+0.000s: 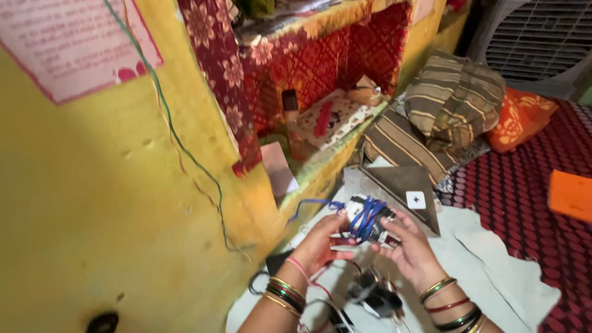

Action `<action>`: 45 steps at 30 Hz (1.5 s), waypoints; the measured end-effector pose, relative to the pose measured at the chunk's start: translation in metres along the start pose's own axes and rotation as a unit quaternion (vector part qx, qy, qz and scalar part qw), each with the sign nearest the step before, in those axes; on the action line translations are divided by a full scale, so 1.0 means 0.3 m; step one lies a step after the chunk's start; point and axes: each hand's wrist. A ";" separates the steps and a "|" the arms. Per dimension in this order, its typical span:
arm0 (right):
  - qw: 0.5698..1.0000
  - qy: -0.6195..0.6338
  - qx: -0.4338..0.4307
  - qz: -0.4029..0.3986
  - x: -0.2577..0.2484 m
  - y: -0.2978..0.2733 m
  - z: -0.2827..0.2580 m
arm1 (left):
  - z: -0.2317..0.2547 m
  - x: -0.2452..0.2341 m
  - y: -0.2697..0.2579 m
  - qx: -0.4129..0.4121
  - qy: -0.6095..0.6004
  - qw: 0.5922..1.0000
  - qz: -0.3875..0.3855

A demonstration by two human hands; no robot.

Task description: The person handles a damaged electrical socket and a power strip, connecting wires and testing the setup. They wrap a blue wire around the socket, place it on a shelf, and then handle a white charger and a metal kettle.

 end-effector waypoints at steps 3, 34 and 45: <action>0.999 -0.028 -0.021 -0.013 0.085 0.059 -0.009 | 0.082 0.025 0.039 0.013 0.075 0.995 0.057; 0.901 0.126 -0.415 -0.007 0.679 0.880 -0.943 | 1.263 0.072 0.530 0.278 0.796 0.355 0.403; 0.822 -0.381 -0.422 -0.021 0.988 1.502 -1.015 | 1.245 0.057 0.537 0.376 0.742 0.418 0.365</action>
Point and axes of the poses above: each hand's wrist, its own y-axis towards the middle knuckle, its own x-axis out of the palm, z = x × y, and after that the axes turned 6 degrees about -z, right-handed
